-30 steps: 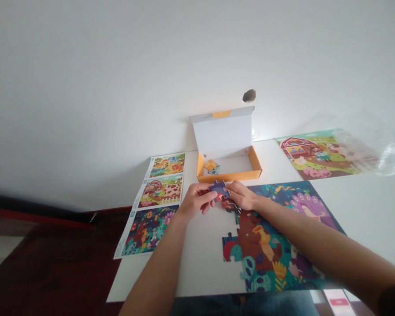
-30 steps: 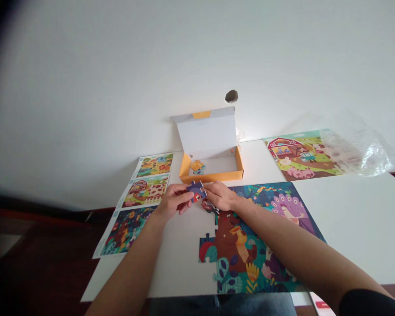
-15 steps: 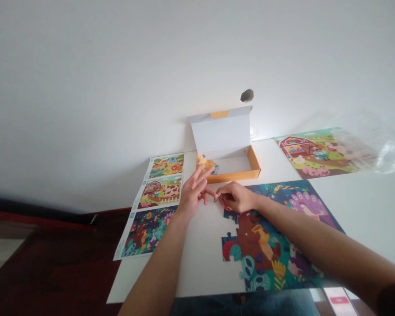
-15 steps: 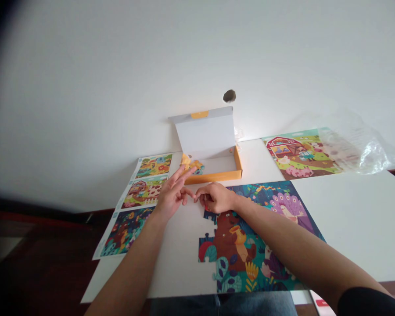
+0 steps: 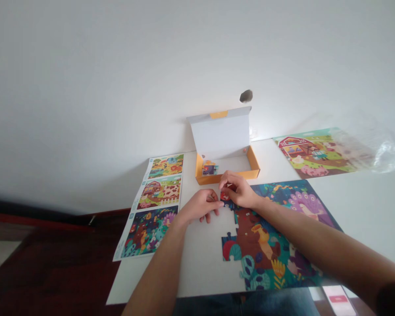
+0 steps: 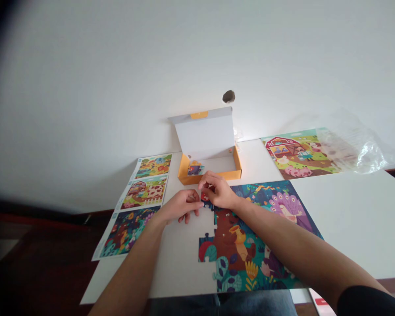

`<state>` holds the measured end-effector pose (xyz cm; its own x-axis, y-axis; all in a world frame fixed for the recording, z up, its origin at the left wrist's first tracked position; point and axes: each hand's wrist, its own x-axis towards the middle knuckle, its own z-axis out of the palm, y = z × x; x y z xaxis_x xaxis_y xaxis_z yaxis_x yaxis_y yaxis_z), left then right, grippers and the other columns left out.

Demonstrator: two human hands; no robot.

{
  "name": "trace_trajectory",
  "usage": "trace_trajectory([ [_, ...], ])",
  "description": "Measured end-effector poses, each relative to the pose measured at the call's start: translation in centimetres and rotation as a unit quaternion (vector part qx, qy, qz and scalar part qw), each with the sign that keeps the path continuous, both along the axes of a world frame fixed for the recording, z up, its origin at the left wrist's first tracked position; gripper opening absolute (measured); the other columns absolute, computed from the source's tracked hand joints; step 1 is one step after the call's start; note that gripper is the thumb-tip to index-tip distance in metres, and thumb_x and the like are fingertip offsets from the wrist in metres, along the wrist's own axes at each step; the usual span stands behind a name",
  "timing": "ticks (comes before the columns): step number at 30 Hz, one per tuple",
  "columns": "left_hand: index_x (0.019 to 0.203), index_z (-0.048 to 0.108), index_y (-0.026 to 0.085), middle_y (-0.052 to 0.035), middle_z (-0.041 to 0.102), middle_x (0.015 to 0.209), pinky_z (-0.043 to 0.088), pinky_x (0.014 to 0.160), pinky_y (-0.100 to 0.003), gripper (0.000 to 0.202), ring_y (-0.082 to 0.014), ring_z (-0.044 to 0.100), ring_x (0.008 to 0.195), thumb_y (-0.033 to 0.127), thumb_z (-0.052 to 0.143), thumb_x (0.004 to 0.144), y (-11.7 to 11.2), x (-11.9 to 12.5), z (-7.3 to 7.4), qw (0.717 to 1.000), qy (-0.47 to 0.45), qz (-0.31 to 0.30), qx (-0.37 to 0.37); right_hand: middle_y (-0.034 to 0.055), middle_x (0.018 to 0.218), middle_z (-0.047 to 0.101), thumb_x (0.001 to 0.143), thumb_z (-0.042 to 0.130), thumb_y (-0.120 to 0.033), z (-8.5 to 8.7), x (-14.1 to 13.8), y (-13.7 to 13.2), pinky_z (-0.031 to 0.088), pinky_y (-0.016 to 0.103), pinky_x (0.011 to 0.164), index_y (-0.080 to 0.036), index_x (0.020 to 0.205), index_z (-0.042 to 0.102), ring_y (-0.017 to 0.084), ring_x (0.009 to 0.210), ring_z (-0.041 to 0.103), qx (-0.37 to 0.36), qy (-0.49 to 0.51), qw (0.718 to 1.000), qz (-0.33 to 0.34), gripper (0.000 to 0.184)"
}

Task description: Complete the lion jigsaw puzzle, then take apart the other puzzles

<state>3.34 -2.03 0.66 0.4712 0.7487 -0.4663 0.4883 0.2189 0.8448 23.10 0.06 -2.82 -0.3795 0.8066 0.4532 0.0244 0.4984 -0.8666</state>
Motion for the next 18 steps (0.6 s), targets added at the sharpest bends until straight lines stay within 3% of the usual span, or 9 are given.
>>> trace_trajectory([
  [2,0.094,0.054,0.017,-0.0038,0.071,0.072,0.029,0.029,-0.015,0.040,-0.0085,0.054,0.036,0.053,0.065,0.080,0.0,0.0,0.3,1.000,-0.014,0.012,0.006,0.0055,0.094,0.054,0.086,0.059,-0.020,-0.3,-0.1,0.0,0.047,0.021,0.056,-0.018,0.089,0.061,0.013,0.076,0.055,-0.026,0.020,0.999,-0.003,0.004],
  [5,0.093,0.057,0.015,-0.0064,0.073,0.076,0.028,0.028,-0.014,0.035,-0.0070,0.052,0.034,0.049,0.062,0.084,0.0,0.1,0.7,0.998,-0.058,-0.013,-0.010,0.0029,0.090,0.054,0.088,0.062,-0.033,-0.3,-0.3,0.0,0.048,0.022,0.056,-0.019,0.095,0.057,0.011,0.068,0.056,-0.079,0.051,0.995,0.011,0.017],
  [7,0.087,0.057,0.015,-0.0060,0.073,0.073,0.029,0.028,-0.015,0.032,-0.0074,0.053,0.034,0.046,0.063,0.083,0.0,0.1,0.8,0.995,-0.097,0.005,-0.007,0.0003,0.082,0.055,0.091,0.060,-0.040,-0.1,-0.3,0.0,0.049,0.024,0.059,-0.019,0.102,0.054,0.012,0.066,0.057,-0.101,0.060,0.993,0.012,0.025],
  [9,0.082,0.057,0.014,-0.0026,0.069,0.063,0.031,0.029,-0.015,0.030,-0.0085,0.053,0.033,0.043,0.065,0.082,0.1,0.0,0.9,0.987,-0.152,0.060,0.008,-0.0012,0.073,0.054,0.096,0.049,-0.045,0.1,-0.2,0.1,0.046,0.024,0.059,-0.018,0.103,0.055,0.012,0.063,0.055,-0.099,0.049,0.994,-0.017,0.028],
  [12,0.082,0.055,0.015,0.0013,0.066,0.057,0.030,0.029,-0.016,0.030,-0.0086,0.051,0.031,0.043,0.067,0.080,0.5,-0.3,0.8,0.950,-0.244,0.186,0.053,-0.0007,0.067,0.052,0.100,0.041,-0.045,0.6,0.2,0.1,0.040,0.024,0.057,-0.017,0.088,0.059,0.011,0.059,0.048,-0.031,-0.027,0.998,-0.051,0.035],
  [15,0.092,0.058,0.015,-0.0058,0.075,0.082,0.031,0.030,-0.015,0.034,-0.0080,0.057,0.037,0.045,0.069,0.079,0.9,-0.6,0.8,0.919,-0.272,0.272,0.084,0.0007,0.071,0.056,0.090,0.059,-0.045,1.3,0.2,-0.5,0.038,0.025,0.061,-0.017,0.083,0.063,0.012,0.062,0.049,0.083,-0.153,0.983,0.059,0.030],
  [18,0.123,0.055,0.016,-0.0168,0.071,0.115,0.035,0.032,-0.016,0.053,-0.0107,0.065,0.048,0.046,0.068,0.081,0.9,-0.5,1.1,0.921,-0.278,0.265,0.069,0.0023,0.083,0.061,0.075,0.072,-0.055,2.0,-0.3,-1.6,0.038,0.026,0.062,-0.019,0.092,0.067,0.014,0.071,0.055,0.160,-0.256,0.930,0.209,0.040],
])
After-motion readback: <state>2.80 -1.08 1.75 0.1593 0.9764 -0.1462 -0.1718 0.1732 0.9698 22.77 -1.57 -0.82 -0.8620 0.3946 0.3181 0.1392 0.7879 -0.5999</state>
